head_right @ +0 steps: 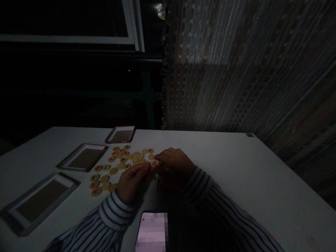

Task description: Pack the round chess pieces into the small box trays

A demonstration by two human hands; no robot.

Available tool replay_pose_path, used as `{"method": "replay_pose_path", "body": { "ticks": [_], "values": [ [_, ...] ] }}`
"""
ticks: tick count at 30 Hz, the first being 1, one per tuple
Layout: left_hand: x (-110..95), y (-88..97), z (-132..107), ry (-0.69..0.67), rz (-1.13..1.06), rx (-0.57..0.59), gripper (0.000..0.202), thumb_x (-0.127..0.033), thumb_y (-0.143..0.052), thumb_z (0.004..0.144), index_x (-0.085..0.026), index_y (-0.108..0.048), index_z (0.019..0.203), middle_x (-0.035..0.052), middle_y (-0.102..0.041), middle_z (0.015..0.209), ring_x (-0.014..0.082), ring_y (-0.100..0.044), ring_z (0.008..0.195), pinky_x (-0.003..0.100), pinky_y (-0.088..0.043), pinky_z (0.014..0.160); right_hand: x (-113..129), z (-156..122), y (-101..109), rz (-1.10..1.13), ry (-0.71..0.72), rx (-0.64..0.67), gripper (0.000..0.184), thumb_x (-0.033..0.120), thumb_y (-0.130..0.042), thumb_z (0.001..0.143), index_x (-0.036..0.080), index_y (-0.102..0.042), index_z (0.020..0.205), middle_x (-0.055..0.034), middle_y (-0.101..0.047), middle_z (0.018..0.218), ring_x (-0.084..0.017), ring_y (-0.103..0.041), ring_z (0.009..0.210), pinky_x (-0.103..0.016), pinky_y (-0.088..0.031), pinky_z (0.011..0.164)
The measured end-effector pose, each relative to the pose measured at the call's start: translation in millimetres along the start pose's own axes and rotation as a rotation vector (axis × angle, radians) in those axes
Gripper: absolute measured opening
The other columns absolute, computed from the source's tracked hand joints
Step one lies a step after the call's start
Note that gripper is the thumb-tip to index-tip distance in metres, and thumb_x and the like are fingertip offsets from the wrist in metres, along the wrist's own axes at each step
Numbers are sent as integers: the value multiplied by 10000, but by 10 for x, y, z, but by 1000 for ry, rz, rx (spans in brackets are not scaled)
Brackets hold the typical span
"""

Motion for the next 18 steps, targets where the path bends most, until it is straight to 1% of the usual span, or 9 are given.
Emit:
{"method": "replay_pose_path", "body": {
  "ticks": [4, 8, 14, 18],
  "values": [
    [29, 1, 3, -114, 181, -15, 220, -330, -610, 614, -148, -661, 728, 45, -679, 701, 146, -602, 672, 245, -475, 628, -64, -9, 13, -38, -65, -9, 292, 354, -495, 777, 192, -593, 998, -53, -639, 952, -185, -550, 886, -313, -381, 764],
    [83, -8, -8, -177, 310, 35, 230, -322, -572, 651, -148, -658, 774, 47, -677, 698, 156, -608, 656, 265, -484, 614, -112, -18, 54, -48, -135, 4, 285, 348, -498, 770, 182, -603, 977, -56, -642, 929, -178, -559, 848, -302, -391, 767],
    [158, -15, -2, -201, 377, 72, 242, -308, -555, 675, -142, -647, 825, 59, -670, 722, 161, -606, 674, 273, -478, 622, -184, -33, 62, -57, -186, 97, 314, 344, -472, 778, 164, -589, 1008, -72, -629, 967, -184, -550, 873, -303, -392, 782],
    [192, -8, 9, -213, 415, 85, 240, -300, -541, 688, -147, -643, 842, 59, -668, 740, 161, -599, 689, 279, -470, 643, -240, -54, 23, -114, -169, 151, 338, 343, -476, 772, 178, -574, 1050, -75, -620, 991, -190, -542, 906, -304, -382, 795]
  ]
}}
Point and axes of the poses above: each hand's wrist, its own z-axis towards the middle knuckle, its own y-axis out of the back of the hand, x = y × z, the point moved 1 cm from there along z, towards the middle knuckle
